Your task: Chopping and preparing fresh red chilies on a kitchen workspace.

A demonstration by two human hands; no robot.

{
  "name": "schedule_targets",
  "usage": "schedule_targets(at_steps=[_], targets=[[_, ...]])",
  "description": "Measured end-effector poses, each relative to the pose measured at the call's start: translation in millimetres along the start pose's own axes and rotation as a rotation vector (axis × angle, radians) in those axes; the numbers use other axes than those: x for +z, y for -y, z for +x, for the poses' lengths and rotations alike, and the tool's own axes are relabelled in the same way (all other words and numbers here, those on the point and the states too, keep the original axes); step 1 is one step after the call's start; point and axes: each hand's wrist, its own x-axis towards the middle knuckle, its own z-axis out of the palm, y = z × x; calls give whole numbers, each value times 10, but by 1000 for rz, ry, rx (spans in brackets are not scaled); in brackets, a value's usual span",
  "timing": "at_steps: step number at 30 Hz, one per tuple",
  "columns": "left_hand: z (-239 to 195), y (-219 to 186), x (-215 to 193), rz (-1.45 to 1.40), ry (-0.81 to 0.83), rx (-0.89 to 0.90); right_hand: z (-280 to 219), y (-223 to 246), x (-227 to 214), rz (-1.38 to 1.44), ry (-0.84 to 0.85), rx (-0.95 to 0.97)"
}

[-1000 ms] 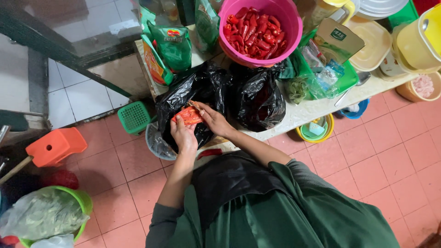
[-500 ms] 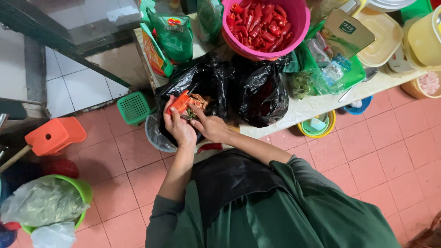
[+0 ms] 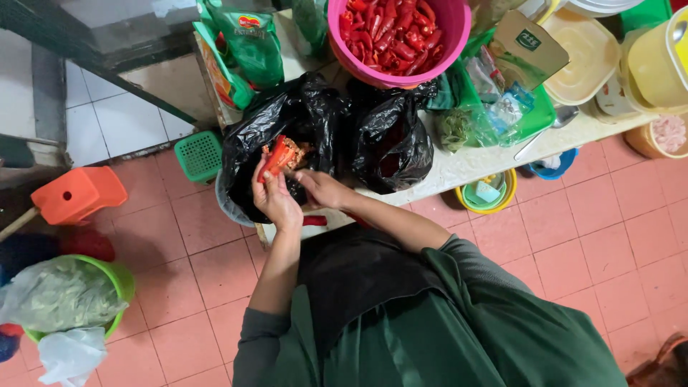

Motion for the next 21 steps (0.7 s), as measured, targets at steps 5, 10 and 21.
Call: schedule_targets(at_steps=[5,10,21], targets=[[-79,-192,-23,23,-51,83,60,-111,-370,136,56,291],[-557,-326,-321,285,-105,43,-483,401,-873,-113,-6,201],[-828,1095,-1690,536,-288,-19,-1211,-531,-2223,-949,-396,446]])
